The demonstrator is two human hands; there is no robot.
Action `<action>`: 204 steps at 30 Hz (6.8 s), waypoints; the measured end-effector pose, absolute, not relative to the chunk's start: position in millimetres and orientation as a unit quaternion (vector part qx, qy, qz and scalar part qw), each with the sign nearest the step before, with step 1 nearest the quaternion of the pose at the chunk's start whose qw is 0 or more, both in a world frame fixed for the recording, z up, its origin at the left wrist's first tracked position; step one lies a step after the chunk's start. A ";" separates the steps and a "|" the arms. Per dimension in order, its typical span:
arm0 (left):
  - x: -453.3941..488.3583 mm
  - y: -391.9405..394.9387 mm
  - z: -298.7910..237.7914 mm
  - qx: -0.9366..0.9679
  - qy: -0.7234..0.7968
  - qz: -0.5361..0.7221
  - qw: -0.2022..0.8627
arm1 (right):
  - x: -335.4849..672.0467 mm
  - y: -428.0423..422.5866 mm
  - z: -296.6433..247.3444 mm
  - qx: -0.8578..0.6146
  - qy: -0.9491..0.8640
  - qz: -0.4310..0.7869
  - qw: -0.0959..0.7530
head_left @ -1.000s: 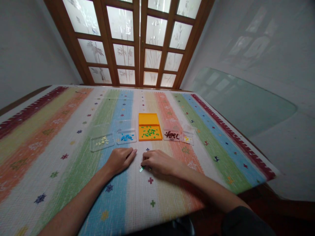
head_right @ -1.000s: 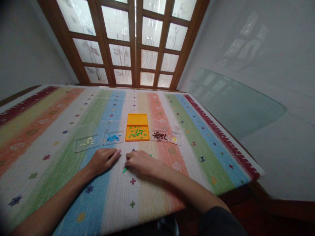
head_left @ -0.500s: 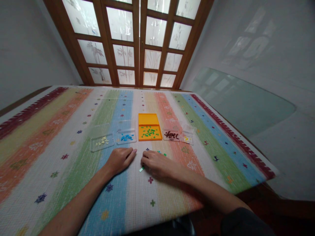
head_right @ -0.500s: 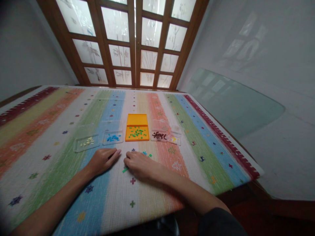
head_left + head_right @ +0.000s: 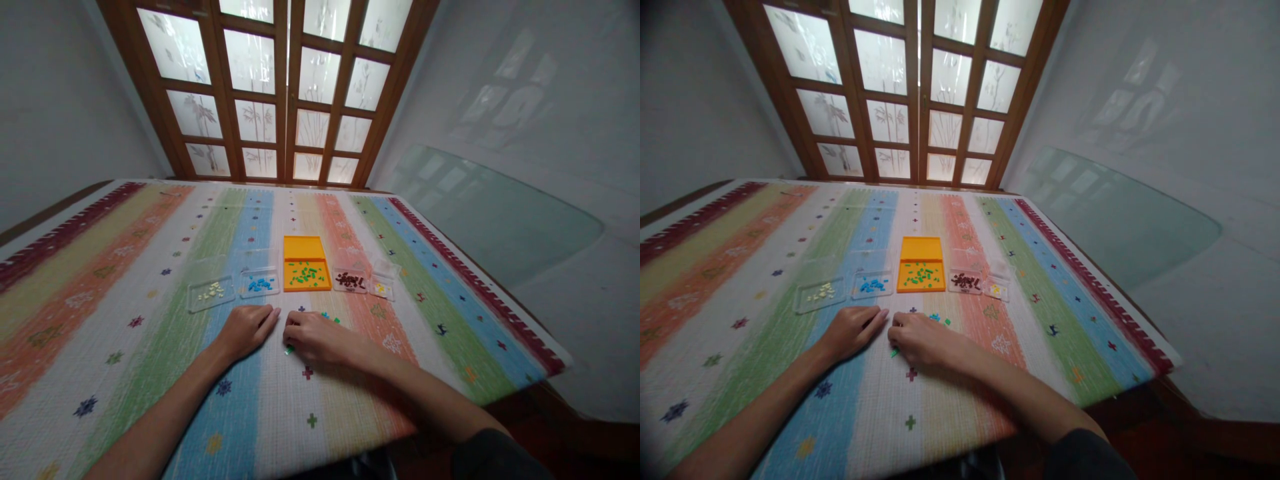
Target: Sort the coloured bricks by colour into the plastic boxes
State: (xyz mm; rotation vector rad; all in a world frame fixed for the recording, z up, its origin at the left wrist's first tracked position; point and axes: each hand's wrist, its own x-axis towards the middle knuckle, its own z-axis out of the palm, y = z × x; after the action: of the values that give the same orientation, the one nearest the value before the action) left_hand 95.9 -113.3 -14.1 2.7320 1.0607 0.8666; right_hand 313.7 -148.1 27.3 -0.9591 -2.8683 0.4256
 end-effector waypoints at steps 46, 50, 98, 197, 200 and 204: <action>94.9 -112.6 -13.3 0.896 0.345 0.276 0.045 | 370.7 -108.1 58.0 -0.380 -0.898 0.150 0.163; 94.9 -112.5 -12.6 0.895 0.343 0.279 0.049 | 420.5 -88.0 63.6 -0.469 -0.834 0.163 0.242; 95.7 -111.9 -10.4 0.898 0.341 0.275 0.036 | 439.2 -69.1 14.4 -0.526 -0.812 0.114 0.225; 95.0 -114.7 -9.0 0.894 0.352 0.267 0.076 | 452.3 -105.5 33.6 -0.542 -0.782 0.140 0.272; 95.6 -115.4 -8.1 0.898 0.341 0.269 0.062 | 438.1 -112.3 32.1 -0.491 -0.813 0.192 0.245; 95.9 -116.3 -6.6 0.901 0.334 0.272 0.056 | 422.3 -119.9 29.7 -0.447 -0.853 0.203 0.177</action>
State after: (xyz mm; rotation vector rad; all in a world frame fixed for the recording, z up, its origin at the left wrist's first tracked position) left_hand 95.9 -116.3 -6.6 2.7333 1.0134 0.8243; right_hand 422.3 -119.9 29.7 -1.2660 -2.4128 0.5754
